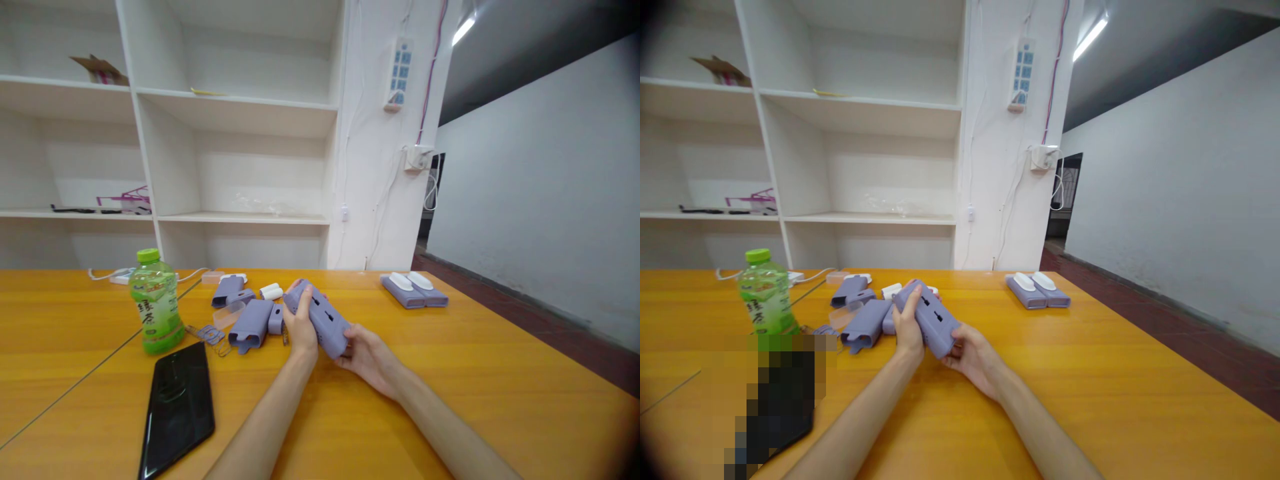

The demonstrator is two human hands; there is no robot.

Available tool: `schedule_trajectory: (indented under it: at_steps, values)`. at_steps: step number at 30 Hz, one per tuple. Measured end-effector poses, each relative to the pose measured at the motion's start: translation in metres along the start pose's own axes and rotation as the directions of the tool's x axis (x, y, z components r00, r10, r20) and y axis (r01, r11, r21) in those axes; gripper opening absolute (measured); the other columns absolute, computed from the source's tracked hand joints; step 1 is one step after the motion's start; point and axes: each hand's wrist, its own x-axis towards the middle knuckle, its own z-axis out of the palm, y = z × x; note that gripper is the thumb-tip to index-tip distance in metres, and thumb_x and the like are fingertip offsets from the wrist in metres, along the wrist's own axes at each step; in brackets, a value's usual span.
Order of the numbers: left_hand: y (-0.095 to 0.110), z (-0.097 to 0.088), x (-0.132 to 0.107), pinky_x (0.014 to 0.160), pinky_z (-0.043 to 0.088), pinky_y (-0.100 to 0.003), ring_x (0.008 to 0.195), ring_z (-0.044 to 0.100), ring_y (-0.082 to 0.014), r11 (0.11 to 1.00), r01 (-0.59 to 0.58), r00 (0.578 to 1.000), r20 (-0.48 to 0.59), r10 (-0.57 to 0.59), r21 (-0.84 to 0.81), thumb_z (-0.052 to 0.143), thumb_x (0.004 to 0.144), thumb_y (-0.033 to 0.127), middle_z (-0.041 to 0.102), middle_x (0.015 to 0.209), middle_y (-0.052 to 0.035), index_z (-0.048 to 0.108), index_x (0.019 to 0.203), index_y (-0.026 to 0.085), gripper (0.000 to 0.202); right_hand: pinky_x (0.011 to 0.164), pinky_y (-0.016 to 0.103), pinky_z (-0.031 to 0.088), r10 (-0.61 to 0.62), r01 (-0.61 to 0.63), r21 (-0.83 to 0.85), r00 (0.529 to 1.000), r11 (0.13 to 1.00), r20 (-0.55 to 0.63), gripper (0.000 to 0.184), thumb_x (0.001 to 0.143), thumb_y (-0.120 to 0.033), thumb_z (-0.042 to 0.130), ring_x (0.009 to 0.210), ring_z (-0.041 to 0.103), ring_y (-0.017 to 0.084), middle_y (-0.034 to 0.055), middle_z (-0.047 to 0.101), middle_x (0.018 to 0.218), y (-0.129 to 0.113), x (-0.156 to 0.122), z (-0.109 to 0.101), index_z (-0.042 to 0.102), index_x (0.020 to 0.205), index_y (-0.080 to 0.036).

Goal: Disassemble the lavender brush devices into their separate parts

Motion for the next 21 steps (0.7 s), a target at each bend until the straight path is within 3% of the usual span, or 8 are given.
schedule_trajectory:
  at_steps: [10,21]
  values:
    - [0.004,0.003,-0.002,0.065,0.057,-0.034,0.070,0.071,-0.0206,1.000,-0.007,1.000,0.016,0.007,-0.022,0.075,0.077,0.042,0.070,0.084,-0.0027,0.053,0.128,0.023,0.058,0.074,0.027,0.049,-0.132,0.131,-0.035,0.991,0.991,-0.024,0.028,0.081,-0.030,0.069,0.090,0.060,0.018,0.0025,0.071,0.104,0.000,-0.002,0.009,0.069,0.109,-0.023]
    - [-0.001,0.004,-0.005,0.064,0.057,-0.033,0.067,0.070,-0.0199,0.999,-0.024,1.000,0.015,0.025,-0.049,0.073,0.079,0.042,0.069,0.082,-0.0013,0.047,0.132,0.024,0.062,0.075,0.028,0.048,-0.180,0.184,0.035,0.979,0.982,-0.098,0.022,0.080,-0.031,0.070,0.094,0.059,0.019,0.0015,0.069,0.105,0.006,0.004,0.016,0.069,0.100,-0.023]
